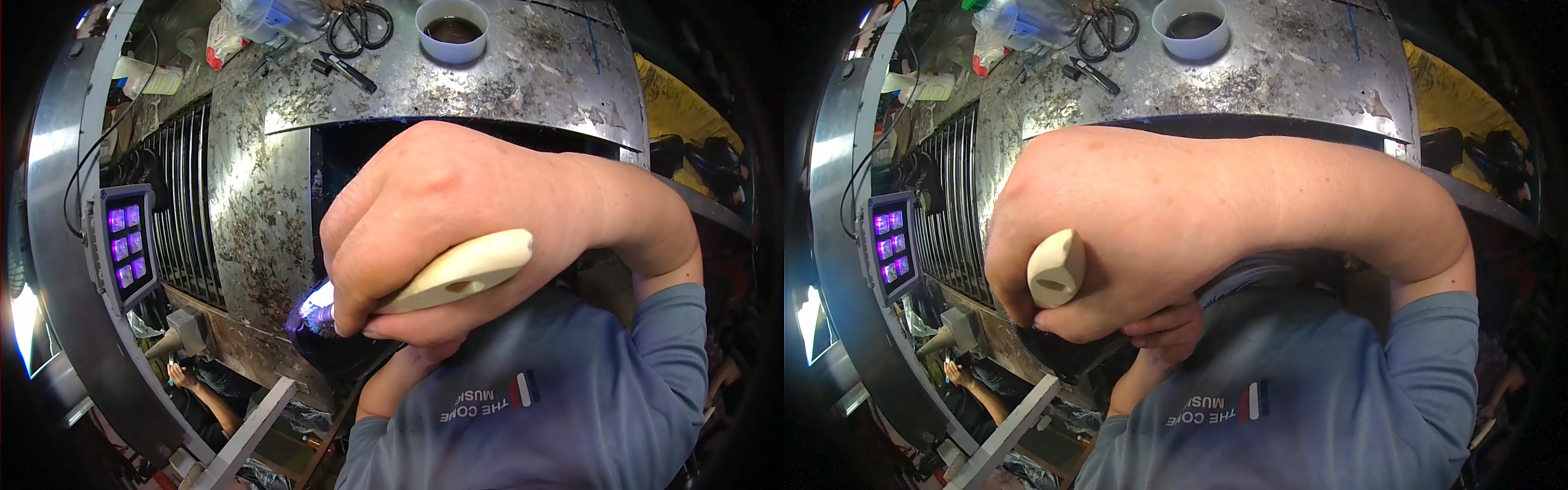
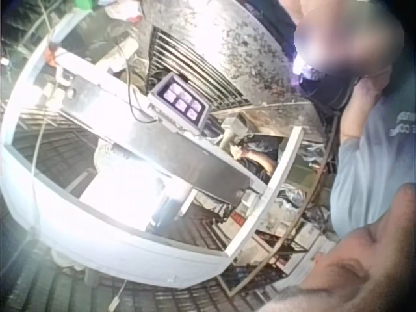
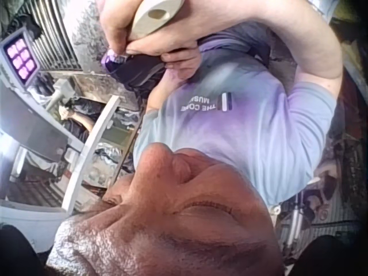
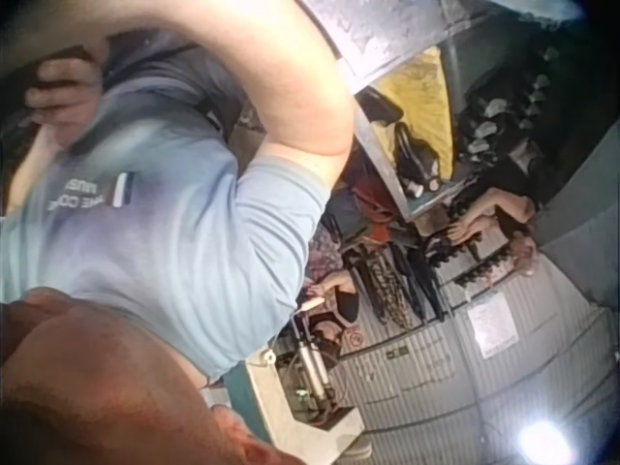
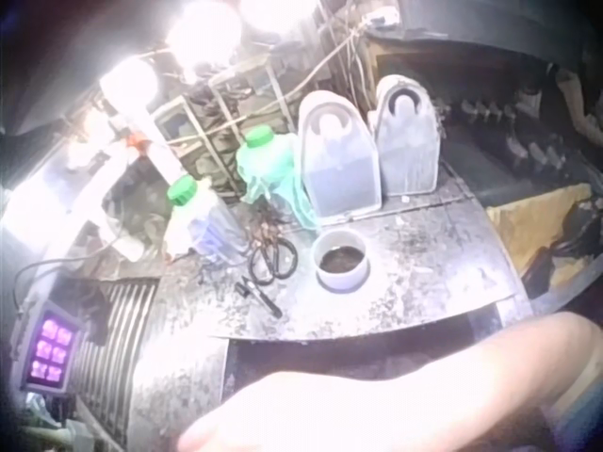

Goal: The person paints the sole of a black shoe with a purple substance using a small brush. They repeatedly dip the brush into a small container of the substance and apply it to the shoe's sole, focusing on the edges and surface. The person handles the shoe with their left hand while painting with their right hand.

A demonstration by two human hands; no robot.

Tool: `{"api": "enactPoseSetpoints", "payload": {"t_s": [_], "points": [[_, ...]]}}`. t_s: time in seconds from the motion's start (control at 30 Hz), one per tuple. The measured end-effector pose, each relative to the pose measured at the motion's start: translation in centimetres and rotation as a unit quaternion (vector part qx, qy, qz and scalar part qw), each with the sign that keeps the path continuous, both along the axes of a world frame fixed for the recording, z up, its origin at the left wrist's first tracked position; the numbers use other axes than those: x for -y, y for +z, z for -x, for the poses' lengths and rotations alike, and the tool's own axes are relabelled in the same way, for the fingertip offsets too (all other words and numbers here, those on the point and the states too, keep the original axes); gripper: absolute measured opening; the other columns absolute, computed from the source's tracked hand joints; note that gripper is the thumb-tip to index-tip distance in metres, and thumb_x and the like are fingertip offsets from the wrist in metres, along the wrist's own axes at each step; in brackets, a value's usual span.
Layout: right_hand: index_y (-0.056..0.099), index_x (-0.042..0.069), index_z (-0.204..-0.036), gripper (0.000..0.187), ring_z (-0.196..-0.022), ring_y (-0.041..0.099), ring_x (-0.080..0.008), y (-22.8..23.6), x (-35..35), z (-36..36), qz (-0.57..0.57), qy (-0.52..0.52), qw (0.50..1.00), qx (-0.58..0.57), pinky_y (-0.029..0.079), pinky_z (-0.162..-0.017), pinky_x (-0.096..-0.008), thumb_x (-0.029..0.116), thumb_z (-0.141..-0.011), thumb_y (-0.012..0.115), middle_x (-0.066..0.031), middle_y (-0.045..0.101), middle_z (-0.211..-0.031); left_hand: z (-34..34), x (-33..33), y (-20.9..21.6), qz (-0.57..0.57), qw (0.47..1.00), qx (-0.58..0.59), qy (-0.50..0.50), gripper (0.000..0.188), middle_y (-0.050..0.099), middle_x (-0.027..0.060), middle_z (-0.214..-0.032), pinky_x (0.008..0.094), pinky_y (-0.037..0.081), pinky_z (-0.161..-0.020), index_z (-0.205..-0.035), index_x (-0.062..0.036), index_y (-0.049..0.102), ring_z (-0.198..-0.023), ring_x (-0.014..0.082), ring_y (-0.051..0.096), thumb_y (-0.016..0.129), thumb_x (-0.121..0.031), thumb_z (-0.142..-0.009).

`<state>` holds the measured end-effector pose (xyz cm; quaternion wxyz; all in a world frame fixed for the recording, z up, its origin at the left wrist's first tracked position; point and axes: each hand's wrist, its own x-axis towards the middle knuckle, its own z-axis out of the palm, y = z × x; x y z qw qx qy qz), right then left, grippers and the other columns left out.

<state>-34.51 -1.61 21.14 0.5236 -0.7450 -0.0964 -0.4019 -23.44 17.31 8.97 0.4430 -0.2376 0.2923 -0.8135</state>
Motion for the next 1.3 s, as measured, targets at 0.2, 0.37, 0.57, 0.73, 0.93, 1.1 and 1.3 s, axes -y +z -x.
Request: {"api": "enactPoseSetpoints", "payload": {"t_s": [0.2,0.37,0.57,0.73,0.93,1.1,1.3], "points": [[0.073,0.006,-0.083,0.012,-0.073,0.069,-0.0315,0.3,-0.4,0.7,-0.046,-0.002,0.997,-0.053,0.055,-0.066,-0.0409,0.015,-0.076,0.071,-0.0104,0.070,-0.077,0.3,0.7,0.9,0.016,1.000,0.002,-0.004,0.029,0.072,0.0103,-0.088,0.0280,0.061,-0.055,-0.095,0.0001,0.068,-0.069,0.0210,0.074,0.052,-0.022,-0.105],[0.073,0.006,-0.081,0.013,-0.073,0.069,-0.0319,-0.1,-0.5,0.5,-0.049,-0.013,0.998,-0.042,0.055,-0.067,-0.0418,0.016,-0.073,0.071,-0.0105,0.070,-0.077,0.6,1.2,1.2,0.029,1.000,0.003,-0.011,0.028,0.072,0.0103,-0.088,0.0280,0.061,-0.055,-0.096,0.0001,0.068,-0.069,0.0211,0.074,0.052,-0.022,-0.105],[0.074,0.007,-0.082,0.013,-0.075,0.069,-0.0316,-0.1,-0.5,0.5,-0.064,0.003,0.997,-0.052,0.056,-0.068,-0.0409,0.016,-0.073,0.071,-0.0100,0.071,-0.078,0.5,1.7,1.9,0.042,0.999,0.009,-0.014,0.028,0.072,0.0102,-0.088,0.0279,0.061,-0.055,-0.096,0.0001,0.067,-0.069,0.0212,0.074,0.052,-0.022,-0.105],[0.074,0.007,-0.082,0.013,-0.077,0.070,-0.0304,-1.1,-0.8,0.6,-0.057,-0.010,0.998,-0.039,0.056,-0.069,-0.0402,0.016,-0.073,0.071,-0.0094,0.071,-0.079,0.6,2.2,2.0,0.057,0.998,0.010,-0.015,0.027,0.072,0.0101,-0.089,0.0279,0.061,-0.056,-0.097,0.0002,0.067,-0.069,0.0213,0.074,0.052,-0.022,-0.105],[0.074,0.007,-0.084,0.014,-0.077,0.070,-0.0304,-1.5,-0.7,1.0,-0.059,-0.003,0.997,-0.054,0.056,-0.070,-0.0398,0.015,-0.073,0.072,-0.0097,0.072,-0.081,0.6,1.7,1.0,0.084,0.995,-0.053,-0.007,0.024,0.073,0.0107,-0.090,0.0295,0.062,-0.058,-0.104,-0.0001,0.065,-0.072,0.0221,0.076,0.052,-0.020,-0.105],[0.075,0.005,-0.085,0.015,-0.076,0.070,-0.0287,-1.8,-0.4,1.2,-0.071,0.020,0.995,-0.067,0.056,-0.070,-0.0382,0.014,-0.073,0.072,-0.0109,0.072,-0.080,0.2,1.1,1.1,0.079,0.996,-0.035,0.001,0.024,0.075,0.0126,-0.094,0.0310,0.063,-0.062,-0.115,-0.0006,0.061,-0.075,0.0239,0.077,0.050,-0.020,-0.107],[0.076,0.003,-0.087,0.016,-0.074,0.071,-0.0258,-2.0,0.2,1.3,-0.065,0.032,0.994,-0.077,0.056,-0.069,-0.0366,0.011,-0.074,0.073,-0.0110,0.074,-0.079,0.6,1.0,-0.3,0.120,0.987,-0.109,0.004,0.044,0.076,0.0174,-0.096,0.0322,0.062,-0.061,-0.144,0.0055,0.040,-0.076,0.0284,0.077,0.045,-0.020,-0.108]]}}
